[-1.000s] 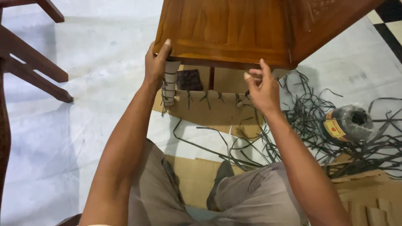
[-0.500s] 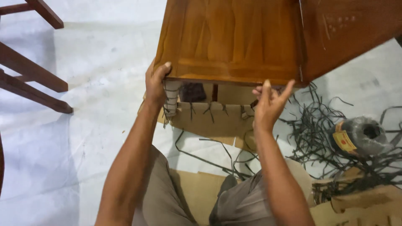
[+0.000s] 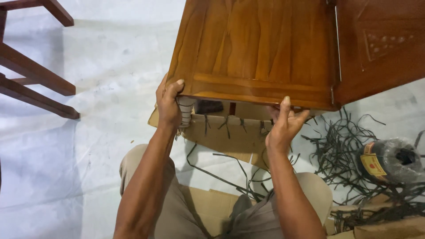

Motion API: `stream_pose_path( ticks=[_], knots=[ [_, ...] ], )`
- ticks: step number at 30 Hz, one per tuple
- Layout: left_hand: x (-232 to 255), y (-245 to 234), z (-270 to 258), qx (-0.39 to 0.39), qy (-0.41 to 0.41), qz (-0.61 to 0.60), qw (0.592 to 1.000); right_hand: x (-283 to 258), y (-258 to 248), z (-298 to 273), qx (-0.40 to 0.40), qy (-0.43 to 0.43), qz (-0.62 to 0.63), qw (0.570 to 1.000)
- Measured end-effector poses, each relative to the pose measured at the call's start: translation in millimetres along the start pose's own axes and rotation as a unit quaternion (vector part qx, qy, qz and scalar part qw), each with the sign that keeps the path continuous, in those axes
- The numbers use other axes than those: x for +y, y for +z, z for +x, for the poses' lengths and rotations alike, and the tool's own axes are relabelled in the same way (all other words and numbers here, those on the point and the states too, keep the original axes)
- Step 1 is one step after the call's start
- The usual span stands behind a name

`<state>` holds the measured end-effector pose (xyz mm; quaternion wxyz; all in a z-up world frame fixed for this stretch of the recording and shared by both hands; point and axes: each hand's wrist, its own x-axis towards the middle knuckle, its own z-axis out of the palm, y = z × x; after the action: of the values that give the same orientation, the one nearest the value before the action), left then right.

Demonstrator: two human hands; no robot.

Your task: Wrapping a small wooden table with plastic ties and cardboard for protection.

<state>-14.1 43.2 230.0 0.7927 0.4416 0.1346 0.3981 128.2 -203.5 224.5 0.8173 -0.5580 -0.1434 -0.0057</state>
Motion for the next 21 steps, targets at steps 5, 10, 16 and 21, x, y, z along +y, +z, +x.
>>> stream_pose_path(
  ticks=[5,10,16,21],
  knots=[
    [3,2,-6,-0.004,0.006,0.010,1.000,11,5,1,0.003,0.000,0.022,1.000],
    [1,0,-8,-0.011,0.023,0.032,0.999,18,7,1,0.025,-0.023,-0.001,0.999],
    [-13,-2,-7,0.002,0.046,-0.002,0.999,19,2,0,-0.023,-0.027,-0.015,0.999],
    [-14,1,-8,0.033,0.054,0.051,0.997,20,-8,1,-0.047,-0.028,-0.020,0.998]
  ],
)
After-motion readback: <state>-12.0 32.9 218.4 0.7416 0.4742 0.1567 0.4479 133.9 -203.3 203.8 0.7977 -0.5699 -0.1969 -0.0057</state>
